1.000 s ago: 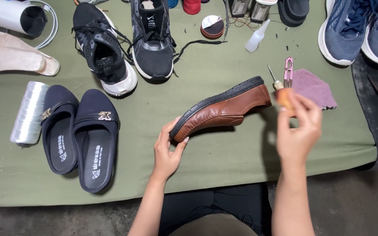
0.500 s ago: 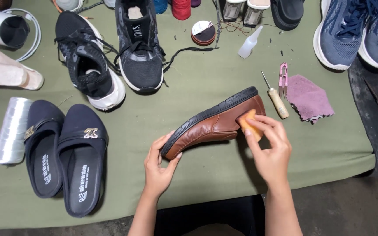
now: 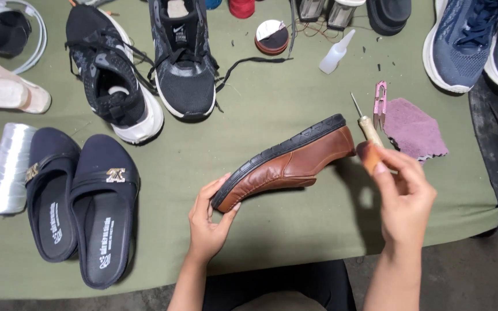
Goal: The person polishes a brown leather loafer using a sponge. They rub the sponge along the sole edge, heel, and upper surface of the shoe. Periodically, the person dips the sponge into a small container of polish to reload it before continuing to apply the product to the shoe.
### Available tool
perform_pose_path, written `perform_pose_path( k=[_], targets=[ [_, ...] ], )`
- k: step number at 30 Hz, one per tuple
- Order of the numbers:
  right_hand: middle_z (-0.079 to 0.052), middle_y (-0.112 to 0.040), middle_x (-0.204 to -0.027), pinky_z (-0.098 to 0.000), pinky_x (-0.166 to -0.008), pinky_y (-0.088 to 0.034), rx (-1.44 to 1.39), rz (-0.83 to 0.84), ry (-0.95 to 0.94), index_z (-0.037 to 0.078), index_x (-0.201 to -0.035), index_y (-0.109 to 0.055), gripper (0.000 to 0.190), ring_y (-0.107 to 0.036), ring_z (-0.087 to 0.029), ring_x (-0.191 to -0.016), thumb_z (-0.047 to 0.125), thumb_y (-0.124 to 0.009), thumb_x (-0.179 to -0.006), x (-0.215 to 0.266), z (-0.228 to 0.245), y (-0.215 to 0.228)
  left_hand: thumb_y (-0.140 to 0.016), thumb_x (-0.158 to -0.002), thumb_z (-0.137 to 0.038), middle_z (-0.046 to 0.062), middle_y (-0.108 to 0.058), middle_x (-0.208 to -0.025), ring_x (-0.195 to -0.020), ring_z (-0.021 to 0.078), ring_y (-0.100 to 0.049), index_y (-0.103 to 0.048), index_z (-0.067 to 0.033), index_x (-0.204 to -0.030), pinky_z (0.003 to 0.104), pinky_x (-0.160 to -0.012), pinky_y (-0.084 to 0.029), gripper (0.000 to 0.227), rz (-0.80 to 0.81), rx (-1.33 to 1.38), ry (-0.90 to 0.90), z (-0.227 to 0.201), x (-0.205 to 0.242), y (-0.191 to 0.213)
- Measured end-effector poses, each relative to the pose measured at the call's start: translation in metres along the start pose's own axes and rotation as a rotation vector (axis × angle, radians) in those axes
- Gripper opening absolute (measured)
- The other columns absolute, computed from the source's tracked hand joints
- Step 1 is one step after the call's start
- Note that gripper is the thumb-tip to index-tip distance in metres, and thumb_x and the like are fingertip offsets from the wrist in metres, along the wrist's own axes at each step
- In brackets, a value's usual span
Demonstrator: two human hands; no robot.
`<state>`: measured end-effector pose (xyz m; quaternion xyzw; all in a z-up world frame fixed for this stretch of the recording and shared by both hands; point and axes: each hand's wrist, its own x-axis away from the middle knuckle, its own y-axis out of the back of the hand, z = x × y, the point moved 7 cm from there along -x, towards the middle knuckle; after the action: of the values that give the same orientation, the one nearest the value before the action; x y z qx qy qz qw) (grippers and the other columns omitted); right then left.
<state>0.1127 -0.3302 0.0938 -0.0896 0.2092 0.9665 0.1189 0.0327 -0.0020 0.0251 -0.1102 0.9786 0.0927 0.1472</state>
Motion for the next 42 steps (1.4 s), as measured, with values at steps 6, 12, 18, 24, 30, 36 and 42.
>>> perform_pose_path(
  k=[6, 12, 18, 24, 30, 36, 42],
  targets=[
    [-0.017, -0.06, -0.132, -0.0297, -0.101, -0.057, -0.079, 0.13, -0.011, -0.004, -0.129, -0.065, 0.031, -0.059, -0.021, -0.127, 0.002, -0.067, -0.098, 0.009, 0.015, -0.021, -0.07, -0.092, 0.002, 0.021, -0.06, -0.139, -0.135, 0.0311, -0.06, -0.053, -0.001, -0.137, 0.037, -0.117, -0.05, 0.048, -0.001, 0.001, -0.013, -0.001, 0.0, 0.0],
    [-0.016, -0.065, -0.127, -0.0377, -0.108, -0.049, 0.098, 0.193, 0.306, 0.004, -0.123, -0.07, 0.028, -0.062, -0.026, -0.119, 0.007, -0.07, -0.096, 0.04, 0.066, -0.071, -0.071, -0.094, -0.001, 0.018, -0.062, -0.138, -0.133, 0.0296, -0.061, -0.054, -0.0015, -0.136, 0.036, -0.116, -0.05, 0.046, -0.015, -0.025, -0.035, -0.004, -0.001, 0.002],
    [-0.016, -0.064, -0.122, -0.0403, -0.101, -0.05, 0.119, 0.272, 0.594, 0.001, -0.123, -0.068, 0.026, -0.062, -0.032, -0.11, 0.007, -0.069, -0.098, 0.078, 0.11, -0.12, -0.072, -0.093, -0.003, 0.015, -0.063, -0.138, -0.132, 0.0274, -0.061, -0.056, -0.0035, -0.136, 0.036, -0.116, -0.049, 0.046, -0.026, -0.035, -0.01, -0.002, 0.002, 0.002],
    [-0.015, -0.068, -0.119, -0.0412, -0.1, -0.05, 0.45, -0.025, 0.455, 0.001, -0.113, -0.075, 0.018, -0.064, -0.031, -0.111, 0.01, -0.079, -0.098, 0.014, 0.057, -0.063, -0.087, -0.079, -0.018, 0.009, -0.056, -0.149, -0.142, 0.0249, -0.052, -0.047, -0.0081, -0.146, 0.039, -0.121, -0.039, 0.079, 0.026, -0.259, 0.123, -0.038, -0.008, 0.003],
    [-0.011, -0.065, -0.126, -0.0241, -0.092, -0.053, -0.01, -0.142, 0.046, 0.004, -0.128, -0.07, 0.023, -0.063, -0.015, -0.112, 0.002, -0.067, -0.106, -0.019, -0.028, 0.006, -0.084, -0.084, -0.033, 0.011, -0.046, -0.157, -0.151, 0.0341, -0.037, -0.039, -0.0085, -0.155, 0.053, -0.124, -0.028, 0.087, 0.136, -0.696, -0.028, -0.08, -0.029, -0.022],
    [-0.013, -0.058, -0.124, -0.0297, -0.091, -0.056, -0.124, -0.112, -0.024, 0.004, -0.126, -0.072, 0.024, -0.06, -0.016, -0.106, 0.003, -0.07, -0.103, -0.005, -0.03, -0.008, -0.093, -0.072, -0.027, 0.023, -0.064, -0.129, -0.125, 0.0416, -0.06, -0.051, -0.0017, -0.147, 0.056, -0.109, -0.043, 0.09, 0.251, -0.782, 0.201, -0.05, -0.055, -0.048],
    [-0.013, -0.061, -0.129, -0.0274, -0.103, -0.052, -0.114, -0.044, -0.023, 0.001, -0.126, -0.069, 0.025, -0.059, -0.018, -0.125, 0.008, -0.063, -0.103, 0.004, -0.016, -0.013, -0.086, -0.076, -0.042, 0.005, -0.074, -0.121, -0.108, 0.0261, -0.069, -0.065, -0.0103, -0.127, 0.04, -0.092, -0.051, 0.063, 0.122, -0.837, 0.047, -0.064, -0.053, -0.002]
  ],
)
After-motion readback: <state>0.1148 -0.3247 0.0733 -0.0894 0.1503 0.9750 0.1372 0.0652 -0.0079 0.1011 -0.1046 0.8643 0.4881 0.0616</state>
